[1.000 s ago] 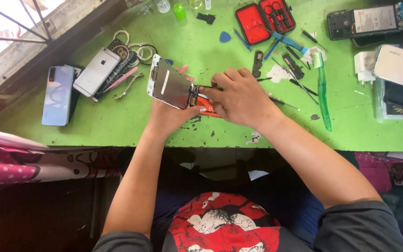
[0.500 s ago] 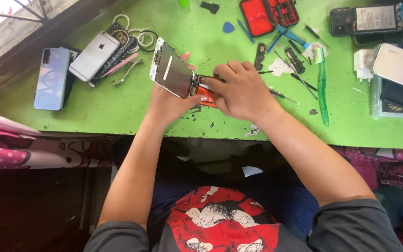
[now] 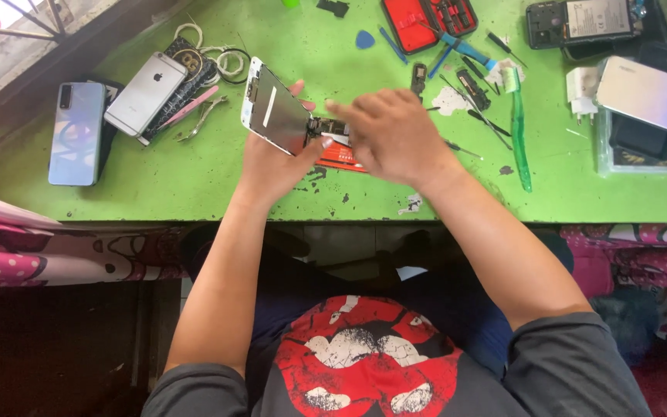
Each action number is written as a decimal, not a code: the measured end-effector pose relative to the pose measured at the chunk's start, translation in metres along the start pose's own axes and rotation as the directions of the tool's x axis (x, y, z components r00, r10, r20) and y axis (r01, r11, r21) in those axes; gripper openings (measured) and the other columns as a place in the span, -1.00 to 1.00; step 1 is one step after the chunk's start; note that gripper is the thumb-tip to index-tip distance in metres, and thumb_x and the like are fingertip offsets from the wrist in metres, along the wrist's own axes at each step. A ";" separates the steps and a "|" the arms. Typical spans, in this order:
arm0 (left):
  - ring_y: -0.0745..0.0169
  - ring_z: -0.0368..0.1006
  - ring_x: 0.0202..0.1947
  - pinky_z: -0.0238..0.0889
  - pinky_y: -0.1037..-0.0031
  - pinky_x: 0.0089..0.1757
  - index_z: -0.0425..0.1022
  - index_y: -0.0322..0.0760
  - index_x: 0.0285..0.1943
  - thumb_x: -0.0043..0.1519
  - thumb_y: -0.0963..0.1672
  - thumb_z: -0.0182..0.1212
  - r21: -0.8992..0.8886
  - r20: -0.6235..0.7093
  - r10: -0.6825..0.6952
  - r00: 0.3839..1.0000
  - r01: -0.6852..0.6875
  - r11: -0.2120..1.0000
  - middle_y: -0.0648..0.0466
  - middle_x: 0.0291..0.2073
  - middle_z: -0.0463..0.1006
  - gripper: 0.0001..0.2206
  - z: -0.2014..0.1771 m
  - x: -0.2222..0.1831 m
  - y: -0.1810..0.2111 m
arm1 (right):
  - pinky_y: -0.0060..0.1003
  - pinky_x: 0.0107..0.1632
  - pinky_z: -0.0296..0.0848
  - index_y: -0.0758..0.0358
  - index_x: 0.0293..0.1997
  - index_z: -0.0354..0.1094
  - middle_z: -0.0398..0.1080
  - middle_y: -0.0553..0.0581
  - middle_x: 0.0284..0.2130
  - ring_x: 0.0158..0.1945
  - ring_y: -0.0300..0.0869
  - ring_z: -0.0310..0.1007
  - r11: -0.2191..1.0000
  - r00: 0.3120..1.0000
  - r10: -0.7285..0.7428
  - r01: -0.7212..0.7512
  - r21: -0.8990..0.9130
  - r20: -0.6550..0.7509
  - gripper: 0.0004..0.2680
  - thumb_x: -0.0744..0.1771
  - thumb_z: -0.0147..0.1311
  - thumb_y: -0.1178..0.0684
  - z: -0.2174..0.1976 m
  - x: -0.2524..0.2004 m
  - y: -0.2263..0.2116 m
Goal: Disassembling a mobile phone to remove the screen and battery assembly using specialized repair tools.
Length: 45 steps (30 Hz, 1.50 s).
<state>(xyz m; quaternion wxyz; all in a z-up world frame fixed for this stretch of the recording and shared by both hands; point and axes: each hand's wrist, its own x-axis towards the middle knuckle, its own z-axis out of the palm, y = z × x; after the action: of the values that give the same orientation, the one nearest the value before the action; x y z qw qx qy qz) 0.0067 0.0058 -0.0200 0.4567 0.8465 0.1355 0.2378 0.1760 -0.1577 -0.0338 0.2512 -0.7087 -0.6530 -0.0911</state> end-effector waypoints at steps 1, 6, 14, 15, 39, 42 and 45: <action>0.01 0.50 0.12 0.20 0.16 0.21 0.27 -0.20 0.43 0.13 -0.09 0.48 -0.005 0.004 0.001 1.000 -0.001 1.000 0.07 0.03 0.60 -0.34 0.001 -0.002 -0.001 | -0.04 0.10 0.32 -0.03 0.28 0.43 0.43 0.11 -0.21 -0.05 0.03 0.48 1.000 1.000 0.005 -0.005 -0.004 0.003 -0.65 0.36 -0.18 -0.03 -0.008 -0.005 0.000; -0.06 0.51 0.10 0.21 0.11 0.19 0.28 -0.27 0.42 0.23 -0.17 0.34 0.031 -0.046 0.055 0.997 -0.054 0.998 0.01 0.01 0.60 -0.46 0.003 -0.001 -0.003 | 0.03 0.15 0.20 0.12 0.34 0.39 0.54 0.24 -0.12 0.06 0.12 0.47 0.977 0.980 0.191 -0.185 -0.108 0.053 -0.40 0.16 0.31 -0.24 -0.058 -0.021 -0.025; 0.08 0.41 0.10 0.29 0.26 -0.04 0.40 -0.11 0.31 0.33 -0.09 0.02 0.106 0.049 -0.066 0.997 0.061 0.993 0.11 0.20 0.48 -0.65 0.000 0.003 0.001 | 0.08 0.18 0.26 0.25 0.35 0.29 0.47 0.21 0.03 0.12 0.13 0.41 0.972 0.969 0.231 -0.226 -0.061 0.086 -0.41 0.24 0.27 -0.28 -0.041 -0.029 -0.034; 0.01 0.46 -0.01 0.31 0.24 -0.12 0.53 -0.07 0.22 0.32 -0.10 0.01 0.163 0.040 -0.072 0.997 0.064 0.985 0.09 0.03 0.60 -0.68 -0.001 0.004 0.000 | 0.12 0.18 0.31 0.28 0.32 0.30 0.47 0.26 0.03 0.11 0.17 0.41 0.973 0.971 0.232 -0.231 -0.023 0.063 -0.42 0.23 0.29 -0.25 -0.039 -0.028 -0.036; -0.06 0.57 -0.16 0.40 0.22 -0.06 0.39 -0.59 0.28 0.10 0.36 -0.26 -0.944 -0.136 -0.205 0.969 -0.064 0.323 -0.23 -0.18 0.60 -0.01 0.031 0.017 0.027 | -0.02 0.04 0.53 0.23 0.19 0.22 0.38 0.28 0.13 0.18 0.10 0.47 0.879 0.850 0.470 -0.428 0.209 -0.239 -0.53 0.25 0.38 -0.09 -0.037 -0.046 -0.101; -0.01 0.50 -0.04 0.42 0.14 0.01 0.34 -0.60 0.31 0.31 0.20 -0.13 -0.947 -0.181 -0.119 0.976 -0.141 0.290 -0.25 0.12 0.52 -0.24 0.034 0.018 0.023 | -0.06 0.05 0.53 0.24 0.16 0.20 0.37 0.28 0.09 0.14 0.10 0.49 0.880 0.838 0.466 -0.407 0.243 -0.285 -0.53 0.23 0.39 -0.06 -0.033 -0.046 -0.105; 0.04 0.53 -0.11 0.40 0.25 0.01 0.40 -0.41 0.28 0.29 0.25 -0.16 -0.885 -0.182 -0.177 0.967 -0.083 0.458 -0.12 -0.13 0.60 -0.27 0.033 0.016 0.038 | -0.06 0.07 0.53 0.24 0.16 0.24 0.38 0.24 0.10 0.16 0.07 0.49 0.862 0.817 0.499 -0.433 0.265 -0.288 -0.52 0.22 0.39 -0.10 -0.030 -0.045 -0.105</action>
<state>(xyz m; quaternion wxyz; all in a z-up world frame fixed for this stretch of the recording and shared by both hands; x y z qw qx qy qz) 0.0380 -0.0309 0.0009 0.8155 0.4439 0.0716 0.3643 0.0736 -0.2096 -0.0041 0.4423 -0.7929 -0.4097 -0.0884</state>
